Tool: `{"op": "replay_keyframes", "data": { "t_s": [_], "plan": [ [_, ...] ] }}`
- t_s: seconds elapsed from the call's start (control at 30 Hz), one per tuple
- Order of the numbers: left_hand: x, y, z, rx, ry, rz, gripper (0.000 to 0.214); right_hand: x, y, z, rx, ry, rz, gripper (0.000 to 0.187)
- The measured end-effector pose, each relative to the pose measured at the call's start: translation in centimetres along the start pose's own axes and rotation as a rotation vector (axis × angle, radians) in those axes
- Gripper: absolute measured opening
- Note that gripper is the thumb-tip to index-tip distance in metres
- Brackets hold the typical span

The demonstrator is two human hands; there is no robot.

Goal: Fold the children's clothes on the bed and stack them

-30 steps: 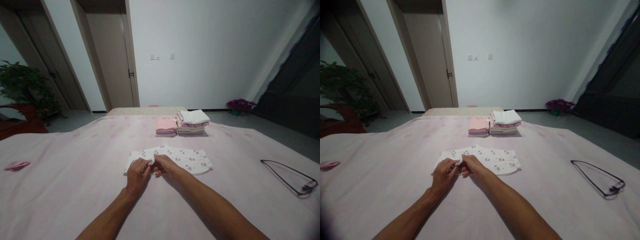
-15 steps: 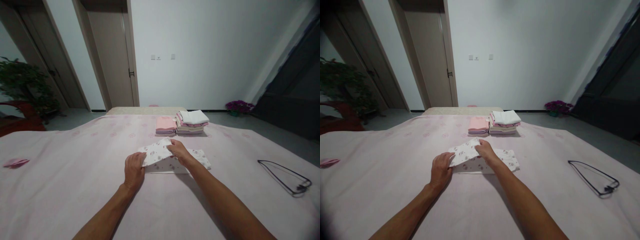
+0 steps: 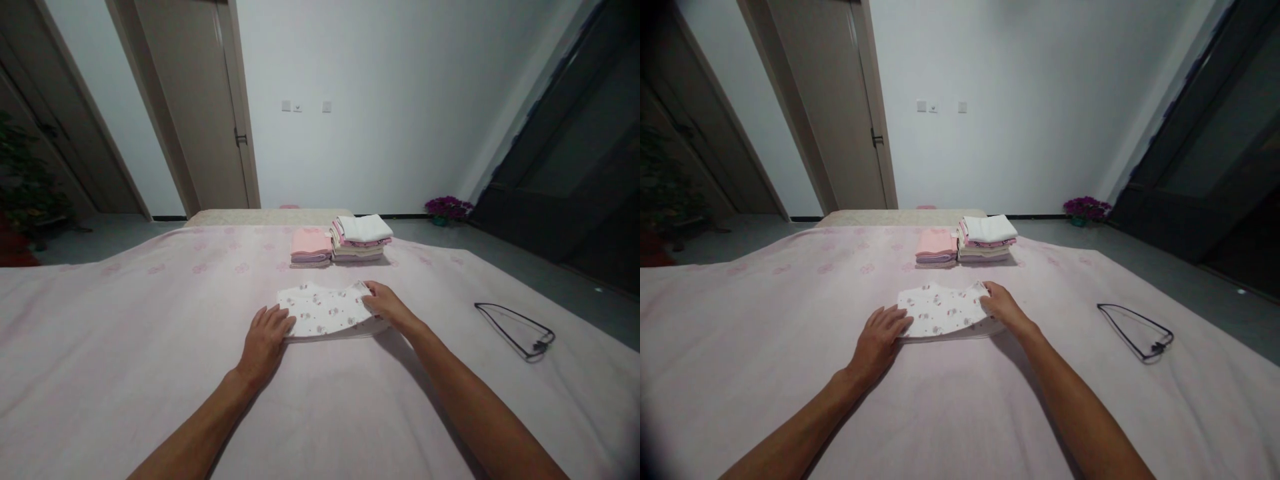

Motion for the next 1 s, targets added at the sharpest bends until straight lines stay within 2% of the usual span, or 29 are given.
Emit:
{"op": "replay_keyframes", "data": {
  "t_s": [0.17,0.53,0.67,0.83,1.0],
  "plan": [
    [-0.1,0.7,0.0,-0.021,0.028,0.027,0.049,-0.8,-1.2,-0.8,-0.308,-0.039,-0.126,0.051],
    [-0.3,1.6,-0.6,-0.072,0.115,0.054,0.042,-2.4,-1.6,-1.4,-0.592,-0.006,-0.189,0.057],
    [-0.5,1.7,-0.4,-0.097,0.116,0.049,0.039,-2.6,-1.4,-1.3,-0.643,0.006,-0.192,0.059],
    [-0.5,1.7,-0.3,-0.111,0.108,0.046,0.041,-2.9,-2.0,-0.9,-0.587,-0.018,-0.209,0.058],
    [-0.4,1.6,-0.6,-0.097,0.101,0.096,0.04,-2.9,-1.8,-1.6,-0.651,-0.027,-0.208,0.059]
  ]
}}
Point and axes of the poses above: each hand's wrist, its own x-axis towards the middle knuckle, its own y-axis out of the palm, z = x × y, the point moved 9 cm from there along x, towards the middle knuckle, and after that the axes turned 10 degrees about y, right-handed, at the moved point
